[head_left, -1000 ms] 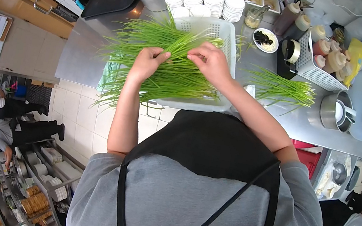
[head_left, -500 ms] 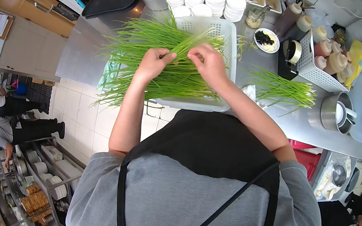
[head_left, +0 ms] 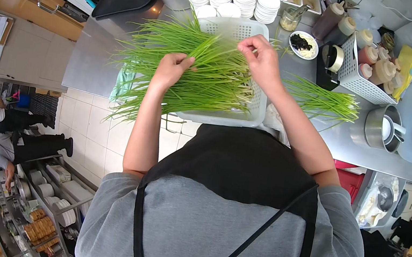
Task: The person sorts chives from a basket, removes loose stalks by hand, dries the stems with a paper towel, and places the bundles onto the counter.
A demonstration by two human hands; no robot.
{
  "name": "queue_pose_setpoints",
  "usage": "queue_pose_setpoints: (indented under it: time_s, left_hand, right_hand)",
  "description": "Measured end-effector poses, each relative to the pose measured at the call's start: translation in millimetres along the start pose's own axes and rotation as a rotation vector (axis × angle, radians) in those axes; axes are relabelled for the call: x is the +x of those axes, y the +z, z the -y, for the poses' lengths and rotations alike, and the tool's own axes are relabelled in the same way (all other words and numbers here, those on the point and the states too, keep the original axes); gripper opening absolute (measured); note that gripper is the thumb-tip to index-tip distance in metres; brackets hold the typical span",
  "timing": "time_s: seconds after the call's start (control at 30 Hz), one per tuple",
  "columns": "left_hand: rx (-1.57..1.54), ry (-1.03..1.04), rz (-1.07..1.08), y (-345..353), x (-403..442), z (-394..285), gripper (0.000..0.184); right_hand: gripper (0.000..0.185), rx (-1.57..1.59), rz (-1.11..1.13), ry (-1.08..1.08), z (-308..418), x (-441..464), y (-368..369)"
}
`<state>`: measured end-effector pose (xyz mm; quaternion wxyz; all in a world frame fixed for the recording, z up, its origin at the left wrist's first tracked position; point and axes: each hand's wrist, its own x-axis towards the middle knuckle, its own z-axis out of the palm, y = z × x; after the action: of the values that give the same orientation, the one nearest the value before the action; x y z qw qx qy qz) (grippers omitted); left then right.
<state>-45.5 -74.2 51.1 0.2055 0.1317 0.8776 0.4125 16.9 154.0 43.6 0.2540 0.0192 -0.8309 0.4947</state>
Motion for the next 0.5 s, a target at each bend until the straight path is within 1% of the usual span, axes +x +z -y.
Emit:
queue_pose_setpoints:
  time_s: [0.03,0.1,0.13,0.2,0.23,0.3,0.33,0.4,0.47,0.5]
  left_hand:
    - [-0.001,-0.001,0.001,1,0,1,0.024]
    - [0.109,0.05,-0.091,4,1,2,0.021]
    - [0.109,0.049,-0.09,7,-1,0,0.021]
    - [0.27,0.157,-0.359,16,-5,-7,0.02]
    - [0.27,0.157,-0.359,19,-5,-12,0.02]
    - [0.595,0.508,-0.68,24,-7,-24,0.017]
    - [0.595,0.506,-0.681,27,-8,-28,0.017]
    - [0.503,0.445,-0.54,33,-8,-33,0.016]
    - [0.517,0.45,-0.516,40,-8,-34,0.015]
    - [0.532,0.458,-0.492,43,-8,-33,0.014]
  right_hand:
    - [0.007,0.015,-0.009,-0.005,-1,3,-3]
    - [0.007,0.03,-0.018,-0.009,2,5,-8]
    - [0.007,0.002,0.004,-0.02,5,7,-10]
    - [0.007,-0.028,0.026,-0.03,7,7,-12]
    - [0.007,-0.028,0.051,-0.023,7,6,-10]
    - [0.007,-0.027,0.077,-0.015,7,6,-9]
    - [0.008,-0.029,0.08,-0.018,8,6,-8]
    - [0.008,-0.032,0.083,-0.02,10,8,-10]
    - [0.008,-0.049,-0.022,-0.07,10,15,-15]
    - [0.008,-0.049,-0.022,-0.07,4,20,-19]
